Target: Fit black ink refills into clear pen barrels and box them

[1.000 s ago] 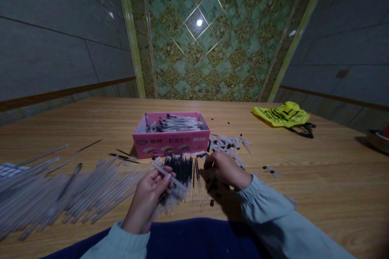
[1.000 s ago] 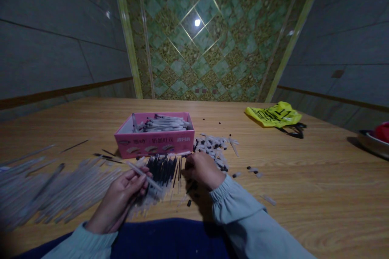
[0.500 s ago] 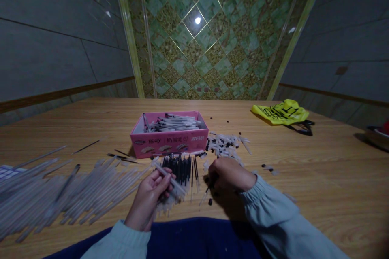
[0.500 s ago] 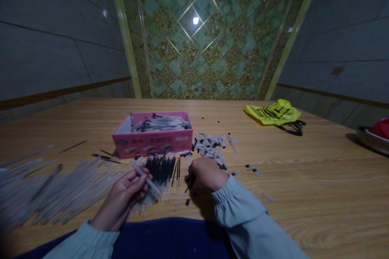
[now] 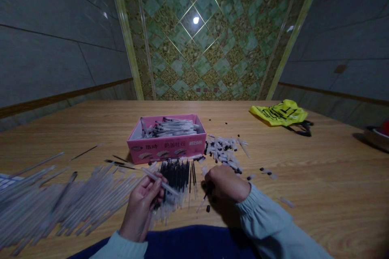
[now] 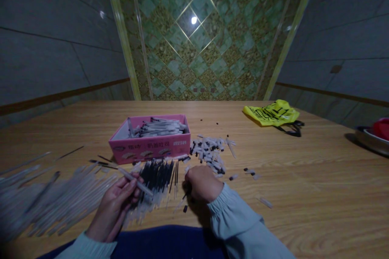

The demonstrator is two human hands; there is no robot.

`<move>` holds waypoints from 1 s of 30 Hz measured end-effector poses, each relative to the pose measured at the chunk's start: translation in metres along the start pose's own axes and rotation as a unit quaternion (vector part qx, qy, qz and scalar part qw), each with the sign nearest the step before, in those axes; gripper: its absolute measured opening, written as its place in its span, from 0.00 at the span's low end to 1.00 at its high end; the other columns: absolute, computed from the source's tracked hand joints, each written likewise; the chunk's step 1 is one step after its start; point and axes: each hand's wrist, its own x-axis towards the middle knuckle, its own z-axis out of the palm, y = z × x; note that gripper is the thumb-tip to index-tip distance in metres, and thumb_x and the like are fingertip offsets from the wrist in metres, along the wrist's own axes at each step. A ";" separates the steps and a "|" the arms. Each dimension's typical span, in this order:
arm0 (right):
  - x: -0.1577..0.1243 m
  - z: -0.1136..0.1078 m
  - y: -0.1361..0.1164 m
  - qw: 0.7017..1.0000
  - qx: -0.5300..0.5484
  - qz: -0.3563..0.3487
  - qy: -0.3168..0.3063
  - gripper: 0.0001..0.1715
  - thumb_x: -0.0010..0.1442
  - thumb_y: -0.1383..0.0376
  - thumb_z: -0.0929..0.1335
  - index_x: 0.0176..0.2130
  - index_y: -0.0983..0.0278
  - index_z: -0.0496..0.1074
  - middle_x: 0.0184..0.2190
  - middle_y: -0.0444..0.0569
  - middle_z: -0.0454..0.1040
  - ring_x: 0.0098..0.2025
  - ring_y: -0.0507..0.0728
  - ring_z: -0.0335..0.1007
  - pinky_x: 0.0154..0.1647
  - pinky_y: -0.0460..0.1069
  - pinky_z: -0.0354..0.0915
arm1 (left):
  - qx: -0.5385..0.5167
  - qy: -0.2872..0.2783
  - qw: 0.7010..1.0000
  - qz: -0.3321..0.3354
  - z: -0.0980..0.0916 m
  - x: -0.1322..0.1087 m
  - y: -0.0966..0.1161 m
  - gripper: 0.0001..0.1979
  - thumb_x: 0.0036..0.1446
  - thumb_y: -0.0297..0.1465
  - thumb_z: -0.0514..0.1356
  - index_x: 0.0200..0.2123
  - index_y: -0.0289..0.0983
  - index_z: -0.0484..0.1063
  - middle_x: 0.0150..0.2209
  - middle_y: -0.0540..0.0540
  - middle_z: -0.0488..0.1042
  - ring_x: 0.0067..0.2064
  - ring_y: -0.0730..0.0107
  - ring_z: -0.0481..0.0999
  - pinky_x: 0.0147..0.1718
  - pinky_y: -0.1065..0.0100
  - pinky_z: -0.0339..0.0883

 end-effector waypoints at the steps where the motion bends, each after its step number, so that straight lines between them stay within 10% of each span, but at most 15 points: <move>1: -0.001 -0.002 0.000 1.000 0.009 0.001 0.002 0.12 0.38 0.71 0.70 0.29 0.63 0.78 0.29 0.56 0.79 0.33 0.65 0.75 0.28 0.49 0.60 | 0.002 0.002 1.000 0.002 0.000 0.000 0.000 0.16 0.43 0.35 0.67 0.36 0.35 0.70 0.29 0.49 0.74 0.23 0.80 0.66 0.19 0.78 0.59; 7: 0.000 -0.002 -0.017 0.985 0.169 -0.015 0.029 0.07 0.46 0.68 0.67 0.30 0.63 0.74 0.25 0.44 0.76 0.27 0.52 0.70 0.23 0.42 0.57 | -0.014 0.012 1.000 -0.009 0.003 0.002 -0.002 0.14 0.44 0.35 0.67 0.35 0.36 0.71 0.29 0.50 0.73 0.22 0.79 0.66 0.19 0.76 0.59; 12: 0.010 0.030 -0.051 0.791 0.605 0.036 0.081 0.04 0.48 0.69 0.66 0.29 0.65 0.68 0.19 0.39 0.65 0.22 0.49 0.62 0.22 0.41 0.56 | -0.037 0.057 0.998 0.003 0.011 0.004 0.003 0.14 0.44 0.34 0.67 0.34 0.36 0.71 0.28 0.50 0.72 0.23 0.79 0.65 0.20 0.76 0.60; 14: 0.011 0.038 -0.059 0.760 0.642 0.034 0.089 0.05 0.49 0.69 0.65 0.31 0.65 0.67 0.20 0.39 0.65 0.22 0.50 0.62 0.22 0.42 0.57 | -0.072 0.069 0.995 -0.004 0.019 0.009 0.011 0.13 0.45 0.32 0.67 0.35 0.36 0.71 0.29 0.51 0.72 0.25 0.79 0.67 0.22 0.77 0.63; 21: 0.005 0.038 -0.058 0.937 0.333 -0.101 0.035 0.12 0.45 0.72 0.66 0.31 0.62 0.75 0.31 0.46 0.75 0.34 0.54 0.70 0.33 0.44 0.60 | -0.253 0.068 0.965 -0.025 0.049 0.036 0.020 0.08 0.45 0.26 0.67 0.31 0.37 0.72 0.29 0.53 0.68 0.24 0.82 0.63 0.18 0.79 0.60; 30: 0.022 0.032 -0.044 0.958 0.257 -0.013 0.126 0.09 0.55 0.70 0.63 0.35 0.62 0.70 0.33 0.48 0.73 0.36 0.55 0.69 0.36 0.45 0.60 | -0.161 0.089 0.982 0.045 0.022 0.042 0.007 0.09 0.46 0.30 0.66 0.33 0.37 0.72 0.29 0.51 0.70 0.25 0.80 0.63 0.21 0.78 0.62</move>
